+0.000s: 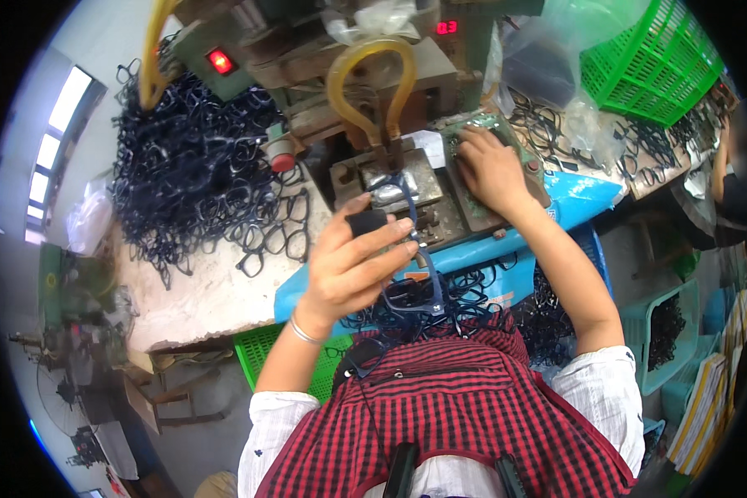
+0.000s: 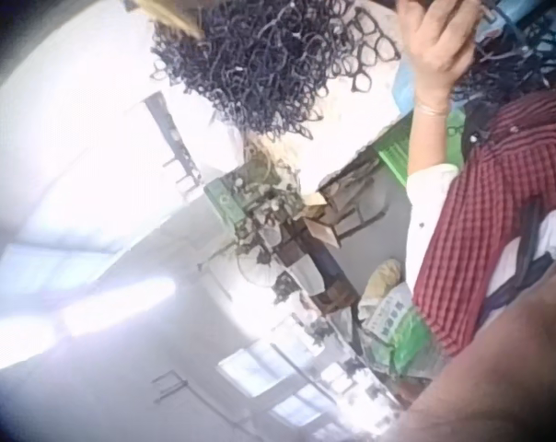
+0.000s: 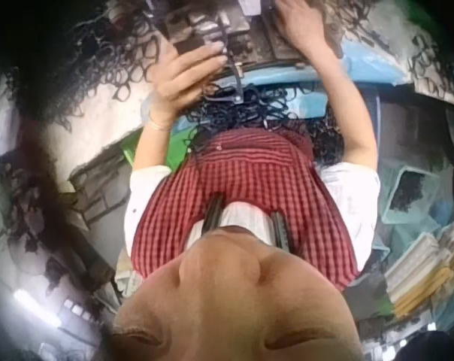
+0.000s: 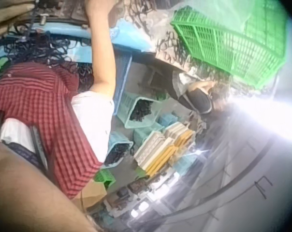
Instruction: The person repeatedly picks up black spectacle frames and small metal components, places them into a press machine, and removes the assembled units. The person transfers finished frames into a green basket and continues the cycle with additional frames and components.
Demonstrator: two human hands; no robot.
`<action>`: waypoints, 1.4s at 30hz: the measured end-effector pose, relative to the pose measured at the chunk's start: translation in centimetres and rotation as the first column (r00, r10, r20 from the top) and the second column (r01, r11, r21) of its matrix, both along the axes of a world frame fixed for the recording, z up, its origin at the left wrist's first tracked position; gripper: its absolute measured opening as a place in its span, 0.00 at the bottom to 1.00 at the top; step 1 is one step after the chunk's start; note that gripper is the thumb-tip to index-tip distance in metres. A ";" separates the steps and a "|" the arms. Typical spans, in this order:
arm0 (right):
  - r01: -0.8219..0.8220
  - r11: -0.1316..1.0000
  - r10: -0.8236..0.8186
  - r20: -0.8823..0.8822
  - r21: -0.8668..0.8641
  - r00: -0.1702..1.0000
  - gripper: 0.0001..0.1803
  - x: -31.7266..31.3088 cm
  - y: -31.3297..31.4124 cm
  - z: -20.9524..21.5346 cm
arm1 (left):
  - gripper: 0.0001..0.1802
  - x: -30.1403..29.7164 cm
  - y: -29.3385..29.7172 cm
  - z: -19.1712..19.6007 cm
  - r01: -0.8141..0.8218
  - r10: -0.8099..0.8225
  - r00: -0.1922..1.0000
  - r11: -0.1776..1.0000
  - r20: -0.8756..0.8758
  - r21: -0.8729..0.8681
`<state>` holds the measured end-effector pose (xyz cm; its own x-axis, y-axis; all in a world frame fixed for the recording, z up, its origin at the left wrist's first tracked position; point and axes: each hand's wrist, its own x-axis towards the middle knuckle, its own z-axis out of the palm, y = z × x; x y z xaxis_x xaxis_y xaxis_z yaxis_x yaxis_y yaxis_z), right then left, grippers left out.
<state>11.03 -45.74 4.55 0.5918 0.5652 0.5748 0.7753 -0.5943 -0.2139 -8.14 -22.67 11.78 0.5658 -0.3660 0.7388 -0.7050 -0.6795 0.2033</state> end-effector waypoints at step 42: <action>0.135 0.557 0.495 -0.458 0.819 0.738 0.23 -7.5 6.6 6.9 | 0.09 -1.9 6.9 -7.6 -0.671 0.210 0.741 0.247 -0.637 -0.699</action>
<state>3.52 -39.17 11.42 0.8930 0.2248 0.3899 0.3508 0.1951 -0.9159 -9.99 -15.74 4.19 0.6726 0.7277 0.1347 -0.0647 -0.1236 0.9902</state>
